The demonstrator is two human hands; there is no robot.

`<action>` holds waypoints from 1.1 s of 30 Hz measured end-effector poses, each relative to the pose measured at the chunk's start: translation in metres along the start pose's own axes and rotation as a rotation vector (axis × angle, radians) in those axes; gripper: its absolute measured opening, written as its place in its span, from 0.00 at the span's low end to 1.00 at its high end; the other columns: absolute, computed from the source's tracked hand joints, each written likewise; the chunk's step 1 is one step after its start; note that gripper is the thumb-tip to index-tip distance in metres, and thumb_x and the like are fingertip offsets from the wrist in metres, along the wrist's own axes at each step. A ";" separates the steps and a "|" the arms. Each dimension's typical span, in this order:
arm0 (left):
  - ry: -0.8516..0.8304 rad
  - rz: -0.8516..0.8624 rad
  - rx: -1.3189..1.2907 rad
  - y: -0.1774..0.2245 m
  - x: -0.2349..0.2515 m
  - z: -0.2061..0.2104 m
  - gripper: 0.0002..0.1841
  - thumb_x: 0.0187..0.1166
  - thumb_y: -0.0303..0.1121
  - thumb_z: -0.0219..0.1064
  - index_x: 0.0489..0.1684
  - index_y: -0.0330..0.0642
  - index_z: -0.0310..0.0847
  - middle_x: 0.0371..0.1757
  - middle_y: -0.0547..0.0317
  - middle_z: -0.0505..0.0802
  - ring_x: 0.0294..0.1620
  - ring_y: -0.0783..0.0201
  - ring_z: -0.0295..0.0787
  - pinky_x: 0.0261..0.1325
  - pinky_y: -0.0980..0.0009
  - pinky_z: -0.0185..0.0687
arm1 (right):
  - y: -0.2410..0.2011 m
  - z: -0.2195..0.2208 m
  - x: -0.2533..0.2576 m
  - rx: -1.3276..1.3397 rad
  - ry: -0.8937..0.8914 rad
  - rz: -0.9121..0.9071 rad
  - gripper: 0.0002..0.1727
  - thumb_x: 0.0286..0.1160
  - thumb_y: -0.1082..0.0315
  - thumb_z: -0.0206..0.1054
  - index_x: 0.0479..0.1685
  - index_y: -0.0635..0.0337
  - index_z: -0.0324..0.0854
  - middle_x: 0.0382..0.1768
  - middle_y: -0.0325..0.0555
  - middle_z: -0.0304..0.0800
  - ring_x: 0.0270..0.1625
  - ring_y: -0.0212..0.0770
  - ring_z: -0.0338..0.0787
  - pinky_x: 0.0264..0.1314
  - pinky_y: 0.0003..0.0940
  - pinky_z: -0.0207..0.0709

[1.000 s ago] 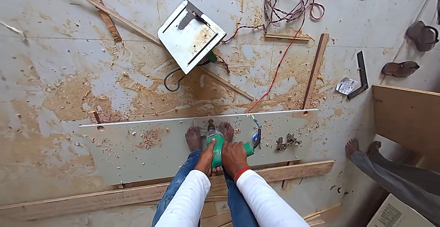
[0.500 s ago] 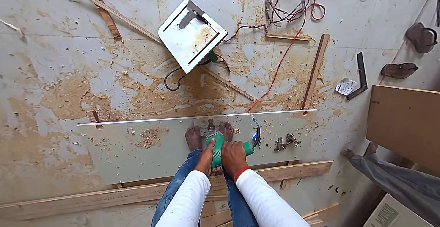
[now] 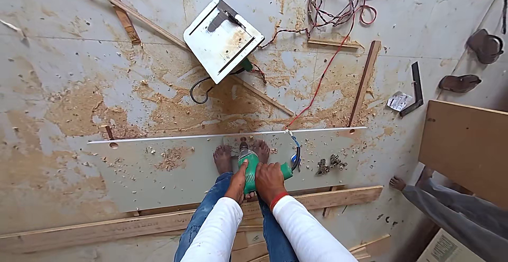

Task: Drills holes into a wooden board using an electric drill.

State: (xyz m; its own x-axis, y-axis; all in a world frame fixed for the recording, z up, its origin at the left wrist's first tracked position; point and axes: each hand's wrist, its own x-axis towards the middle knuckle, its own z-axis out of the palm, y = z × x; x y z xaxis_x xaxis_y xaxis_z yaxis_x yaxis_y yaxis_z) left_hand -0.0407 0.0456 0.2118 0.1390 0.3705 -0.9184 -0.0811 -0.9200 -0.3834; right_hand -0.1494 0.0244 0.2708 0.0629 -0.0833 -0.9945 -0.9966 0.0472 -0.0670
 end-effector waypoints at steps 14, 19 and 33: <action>-0.007 -0.034 0.012 0.003 -0.001 0.000 0.37 0.82 0.71 0.51 0.51 0.40 0.79 0.24 0.44 0.83 0.11 0.57 0.75 0.11 0.64 0.71 | 0.000 0.002 0.000 -0.005 0.002 0.011 0.21 0.87 0.75 0.49 0.75 0.73 0.68 0.62 0.65 0.85 0.65 0.62 0.86 0.68 0.59 0.73; -0.008 -0.026 -0.001 0.001 -0.002 0.001 0.37 0.82 0.71 0.51 0.52 0.40 0.78 0.24 0.45 0.83 0.11 0.57 0.74 0.11 0.64 0.71 | 0.001 0.003 -0.001 0.009 0.005 0.010 0.21 0.87 0.75 0.48 0.75 0.74 0.68 0.62 0.66 0.84 0.65 0.63 0.86 0.68 0.60 0.73; -0.010 -0.014 -0.019 -0.004 0.003 0.002 0.38 0.80 0.72 0.51 0.49 0.39 0.78 0.22 0.45 0.82 0.09 0.57 0.73 0.10 0.64 0.70 | 0.002 0.005 0.001 -0.022 0.007 -0.010 0.22 0.87 0.75 0.49 0.76 0.74 0.67 0.62 0.66 0.84 0.64 0.63 0.85 0.66 0.60 0.73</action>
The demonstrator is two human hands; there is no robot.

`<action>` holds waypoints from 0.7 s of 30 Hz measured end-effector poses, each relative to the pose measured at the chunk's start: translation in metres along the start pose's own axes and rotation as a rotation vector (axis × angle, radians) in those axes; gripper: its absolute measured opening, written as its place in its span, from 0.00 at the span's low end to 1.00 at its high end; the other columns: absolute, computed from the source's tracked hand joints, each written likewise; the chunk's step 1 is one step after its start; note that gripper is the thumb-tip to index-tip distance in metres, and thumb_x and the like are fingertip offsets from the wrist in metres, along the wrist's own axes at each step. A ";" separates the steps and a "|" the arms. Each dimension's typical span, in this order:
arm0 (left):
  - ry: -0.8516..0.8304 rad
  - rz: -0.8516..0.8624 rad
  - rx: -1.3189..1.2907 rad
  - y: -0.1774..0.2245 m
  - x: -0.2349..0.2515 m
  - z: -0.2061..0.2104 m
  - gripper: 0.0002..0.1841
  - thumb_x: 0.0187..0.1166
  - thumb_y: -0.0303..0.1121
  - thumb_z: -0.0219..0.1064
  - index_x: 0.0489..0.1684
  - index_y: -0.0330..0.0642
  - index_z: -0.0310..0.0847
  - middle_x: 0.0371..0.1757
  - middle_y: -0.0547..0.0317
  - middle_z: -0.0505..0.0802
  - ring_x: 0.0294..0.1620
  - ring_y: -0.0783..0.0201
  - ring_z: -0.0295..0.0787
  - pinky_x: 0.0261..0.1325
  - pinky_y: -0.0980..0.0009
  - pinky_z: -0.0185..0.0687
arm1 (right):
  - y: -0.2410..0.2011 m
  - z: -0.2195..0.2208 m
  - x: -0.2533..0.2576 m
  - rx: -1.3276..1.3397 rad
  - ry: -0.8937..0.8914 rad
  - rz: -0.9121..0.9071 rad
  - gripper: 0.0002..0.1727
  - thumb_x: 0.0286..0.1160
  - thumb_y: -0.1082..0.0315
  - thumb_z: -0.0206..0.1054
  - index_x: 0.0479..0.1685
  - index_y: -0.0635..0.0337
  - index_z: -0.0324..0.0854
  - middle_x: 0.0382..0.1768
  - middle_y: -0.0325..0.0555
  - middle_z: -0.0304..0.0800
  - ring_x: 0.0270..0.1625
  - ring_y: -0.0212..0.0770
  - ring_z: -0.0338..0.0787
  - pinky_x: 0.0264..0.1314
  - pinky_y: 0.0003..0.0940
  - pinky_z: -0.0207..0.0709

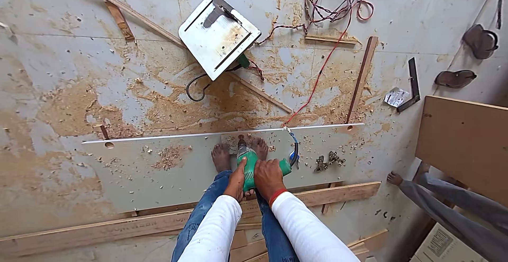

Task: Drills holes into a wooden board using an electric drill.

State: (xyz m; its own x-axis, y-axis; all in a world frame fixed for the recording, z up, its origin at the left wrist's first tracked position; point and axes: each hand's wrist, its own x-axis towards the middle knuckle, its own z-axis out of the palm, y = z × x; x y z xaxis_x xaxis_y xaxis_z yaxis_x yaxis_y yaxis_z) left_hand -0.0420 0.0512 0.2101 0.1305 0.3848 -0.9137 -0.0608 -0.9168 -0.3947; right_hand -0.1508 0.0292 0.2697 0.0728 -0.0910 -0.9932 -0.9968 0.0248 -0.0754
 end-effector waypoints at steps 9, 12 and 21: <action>-0.002 -0.003 -0.003 0.001 0.001 0.003 0.38 0.80 0.72 0.51 0.49 0.40 0.79 0.22 0.46 0.82 0.09 0.58 0.73 0.10 0.65 0.69 | 0.003 0.003 0.002 0.005 0.019 0.008 0.20 0.87 0.74 0.50 0.73 0.74 0.69 0.61 0.65 0.85 0.63 0.63 0.86 0.67 0.59 0.73; -0.015 -0.003 0.009 0.000 0.002 0.001 0.38 0.80 0.73 0.51 0.50 0.40 0.78 0.22 0.46 0.82 0.09 0.58 0.73 0.10 0.65 0.70 | 0.002 0.005 0.002 0.003 0.031 0.010 0.20 0.86 0.74 0.51 0.72 0.74 0.70 0.60 0.65 0.85 0.63 0.63 0.86 0.66 0.59 0.74; -0.032 0.014 0.018 0.002 0.003 -0.003 0.38 0.80 0.73 0.51 0.50 0.40 0.79 0.22 0.46 0.82 0.10 0.58 0.74 0.10 0.65 0.70 | -0.002 0.001 0.001 0.003 0.023 0.014 0.20 0.87 0.74 0.49 0.73 0.74 0.70 0.59 0.66 0.85 0.62 0.63 0.86 0.64 0.59 0.75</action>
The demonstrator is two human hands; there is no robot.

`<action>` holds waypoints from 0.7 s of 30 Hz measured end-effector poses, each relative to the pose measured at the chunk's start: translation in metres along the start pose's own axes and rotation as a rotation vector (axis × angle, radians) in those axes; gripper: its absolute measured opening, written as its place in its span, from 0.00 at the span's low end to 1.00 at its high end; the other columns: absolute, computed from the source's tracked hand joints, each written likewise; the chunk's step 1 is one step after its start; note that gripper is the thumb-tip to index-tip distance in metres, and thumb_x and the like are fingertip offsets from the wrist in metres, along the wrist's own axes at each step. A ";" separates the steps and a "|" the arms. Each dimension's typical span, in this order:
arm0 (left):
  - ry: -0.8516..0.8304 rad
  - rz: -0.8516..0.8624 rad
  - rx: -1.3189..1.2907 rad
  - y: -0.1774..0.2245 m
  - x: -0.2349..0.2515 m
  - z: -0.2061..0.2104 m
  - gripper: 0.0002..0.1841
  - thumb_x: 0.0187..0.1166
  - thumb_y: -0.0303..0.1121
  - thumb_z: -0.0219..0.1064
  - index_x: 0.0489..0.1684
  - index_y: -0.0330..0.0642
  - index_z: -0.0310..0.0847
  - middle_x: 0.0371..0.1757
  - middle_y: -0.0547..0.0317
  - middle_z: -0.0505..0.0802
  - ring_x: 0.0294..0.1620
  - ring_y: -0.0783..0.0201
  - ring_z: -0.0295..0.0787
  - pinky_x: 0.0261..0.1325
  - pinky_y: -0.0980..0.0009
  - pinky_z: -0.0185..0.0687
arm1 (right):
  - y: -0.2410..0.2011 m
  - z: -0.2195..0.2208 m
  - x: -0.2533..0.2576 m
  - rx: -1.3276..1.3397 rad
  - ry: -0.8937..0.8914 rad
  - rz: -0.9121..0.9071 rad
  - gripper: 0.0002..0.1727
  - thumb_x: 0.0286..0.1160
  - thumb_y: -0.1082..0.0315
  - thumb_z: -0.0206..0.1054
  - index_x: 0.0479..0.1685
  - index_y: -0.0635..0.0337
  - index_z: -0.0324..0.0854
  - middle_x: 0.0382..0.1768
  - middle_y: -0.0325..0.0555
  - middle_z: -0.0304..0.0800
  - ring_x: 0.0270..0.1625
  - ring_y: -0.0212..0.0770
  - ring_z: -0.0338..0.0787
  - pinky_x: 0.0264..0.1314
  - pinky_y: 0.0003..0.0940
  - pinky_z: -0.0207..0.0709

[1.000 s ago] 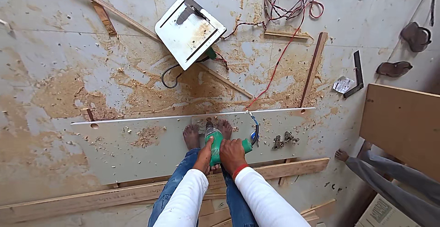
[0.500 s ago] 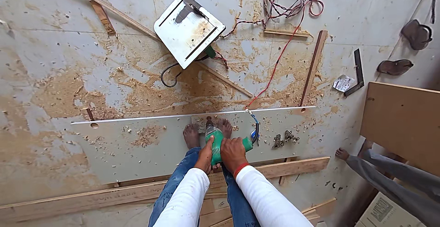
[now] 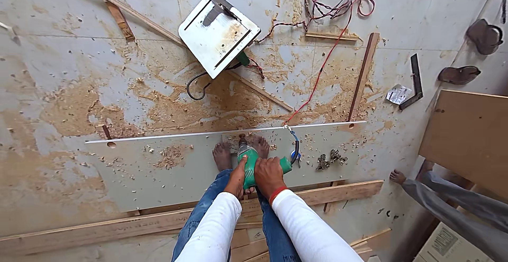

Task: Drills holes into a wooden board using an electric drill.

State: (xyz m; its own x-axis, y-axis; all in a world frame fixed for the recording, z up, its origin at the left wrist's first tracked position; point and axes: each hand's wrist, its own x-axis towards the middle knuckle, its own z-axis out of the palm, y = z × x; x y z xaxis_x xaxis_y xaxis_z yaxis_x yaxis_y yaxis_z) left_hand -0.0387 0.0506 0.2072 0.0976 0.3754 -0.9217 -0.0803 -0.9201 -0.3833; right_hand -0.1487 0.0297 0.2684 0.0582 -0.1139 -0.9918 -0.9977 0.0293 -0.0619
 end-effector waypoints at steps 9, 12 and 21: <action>0.001 -0.023 -0.002 0.005 0.000 -0.001 0.38 0.79 0.73 0.51 0.47 0.40 0.78 0.20 0.47 0.81 0.08 0.59 0.73 0.09 0.65 0.70 | -0.001 -0.002 0.002 0.004 0.000 0.002 0.19 0.87 0.74 0.50 0.71 0.75 0.70 0.59 0.66 0.85 0.61 0.63 0.86 0.64 0.59 0.75; 0.008 -0.022 -0.004 0.003 0.000 0.002 0.38 0.80 0.73 0.50 0.48 0.40 0.78 0.20 0.46 0.82 0.09 0.58 0.73 0.09 0.65 0.70 | 0.002 -0.001 0.002 -0.006 -0.001 -0.004 0.20 0.87 0.74 0.50 0.72 0.74 0.70 0.60 0.66 0.85 0.62 0.63 0.86 0.64 0.58 0.75; 0.031 -0.032 0.025 0.008 -0.003 0.000 0.38 0.78 0.73 0.53 0.49 0.41 0.79 0.22 0.46 0.83 0.09 0.58 0.74 0.10 0.66 0.70 | 0.003 0.001 0.002 0.057 0.020 0.004 0.21 0.84 0.72 0.55 0.73 0.72 0.71 0.61 0.64 0.85 0.62 0.63 0.86 0.65 0.60 0.74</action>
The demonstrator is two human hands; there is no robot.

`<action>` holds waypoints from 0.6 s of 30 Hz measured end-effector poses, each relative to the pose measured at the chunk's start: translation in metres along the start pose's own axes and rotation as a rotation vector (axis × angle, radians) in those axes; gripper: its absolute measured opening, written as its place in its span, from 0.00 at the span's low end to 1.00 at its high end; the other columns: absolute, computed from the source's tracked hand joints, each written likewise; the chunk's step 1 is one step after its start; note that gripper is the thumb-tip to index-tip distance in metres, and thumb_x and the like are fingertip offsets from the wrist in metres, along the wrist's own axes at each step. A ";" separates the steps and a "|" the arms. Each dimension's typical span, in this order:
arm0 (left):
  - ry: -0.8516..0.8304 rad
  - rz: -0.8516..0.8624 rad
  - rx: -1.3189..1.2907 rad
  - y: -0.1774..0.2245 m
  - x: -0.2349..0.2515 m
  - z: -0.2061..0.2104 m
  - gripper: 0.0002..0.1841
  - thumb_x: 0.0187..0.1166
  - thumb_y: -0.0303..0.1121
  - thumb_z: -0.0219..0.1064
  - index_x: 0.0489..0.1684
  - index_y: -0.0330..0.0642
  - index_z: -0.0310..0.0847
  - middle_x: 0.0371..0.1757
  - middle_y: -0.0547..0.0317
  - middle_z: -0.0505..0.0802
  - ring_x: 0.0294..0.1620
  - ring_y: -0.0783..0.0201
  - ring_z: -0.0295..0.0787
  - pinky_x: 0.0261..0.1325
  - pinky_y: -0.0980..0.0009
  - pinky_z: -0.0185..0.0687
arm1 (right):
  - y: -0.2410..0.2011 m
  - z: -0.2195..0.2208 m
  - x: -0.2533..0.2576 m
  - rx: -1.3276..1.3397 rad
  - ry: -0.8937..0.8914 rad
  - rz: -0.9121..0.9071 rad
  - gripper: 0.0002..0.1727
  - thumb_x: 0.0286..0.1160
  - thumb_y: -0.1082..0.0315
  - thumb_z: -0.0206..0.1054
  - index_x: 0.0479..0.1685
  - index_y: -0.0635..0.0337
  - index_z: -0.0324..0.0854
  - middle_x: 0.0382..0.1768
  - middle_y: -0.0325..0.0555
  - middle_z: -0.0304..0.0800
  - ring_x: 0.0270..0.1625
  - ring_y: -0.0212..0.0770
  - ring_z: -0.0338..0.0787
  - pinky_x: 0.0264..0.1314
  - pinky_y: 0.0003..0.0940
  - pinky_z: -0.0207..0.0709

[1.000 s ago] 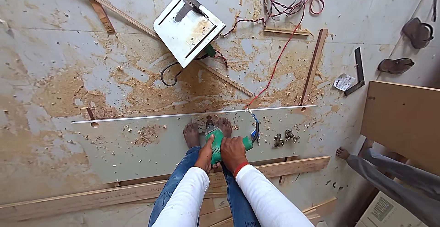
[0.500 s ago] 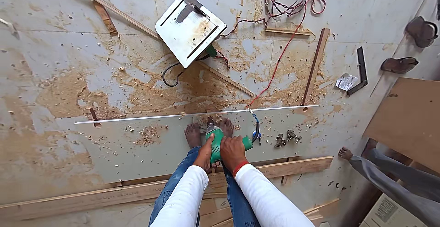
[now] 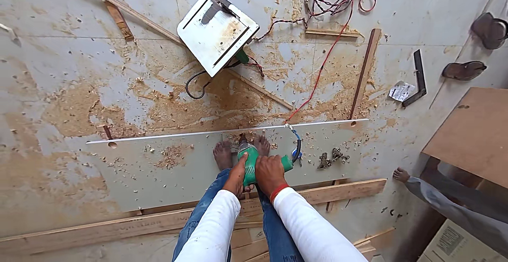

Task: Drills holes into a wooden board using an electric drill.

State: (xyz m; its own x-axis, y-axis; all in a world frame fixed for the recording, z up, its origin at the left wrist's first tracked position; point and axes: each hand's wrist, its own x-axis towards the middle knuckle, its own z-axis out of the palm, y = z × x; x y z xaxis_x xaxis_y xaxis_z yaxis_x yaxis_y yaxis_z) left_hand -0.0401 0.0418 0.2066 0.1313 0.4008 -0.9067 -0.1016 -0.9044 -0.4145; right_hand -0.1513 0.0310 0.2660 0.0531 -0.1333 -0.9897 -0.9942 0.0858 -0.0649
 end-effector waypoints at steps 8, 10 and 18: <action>-0.006 0.022 -0.004 -0.007 0.004 0.002 0.38 0.79 0.73 0.53 0.50 0.41 0.78 0.21 0.47 0.82 0.10 0.59 0.73 0.10 0.66 0.70 | 0.002 0.007 -0.003 0.010 0.035 -0.008 0.19 0.85 0.72 0.54 0.70 0.73 0.72 0.58 0.64 0.86 0.62 0.63 0.86 0.67 0.60 0.73; -0.011 0.019 -0.008 -0.007 0.005 0.002 0.38 0.79 0.73 0.53 0.49 0.41 0.78 0.21 0.47 0.82 0.09 0.59 0.73 0.10 0.67 0.69 | 0.002 0.009 -0.002 0.001 0.043 -0.006 0.19 0.85 0.72 0.54 0.70 0.72 0.73 0.58 0.64 0.87 0.61 0.63 0.86 0.66 0.60 0.73; -0.010 0.011 0.007 -0.005 0.004 0.000 0.38 0.78 0.74 0.53 0.47 0.41 0.79 0.19 0.47 0.81 0.08 0.60 0.73 0.09 0.68 0.69 | -0.001 0.009 -0.003 0.007 0.045 0.008 0.19 0.84 0.73 0.56 0.70 0.73 0.73 0.58 0.64 0.85 0.61 0.63 0.86 0.65 0.60 0.74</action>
State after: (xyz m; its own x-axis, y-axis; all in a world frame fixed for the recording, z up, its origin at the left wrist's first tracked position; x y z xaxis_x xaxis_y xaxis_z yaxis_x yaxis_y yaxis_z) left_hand -0.0388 0.0478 0.2051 0.1203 0.3919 -0.9121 -0.1095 -0.9079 -0.4046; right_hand -0.1496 0.0401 0.2681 0.0407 -0.1769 -0.9834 -0.9939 0.0941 -0.0580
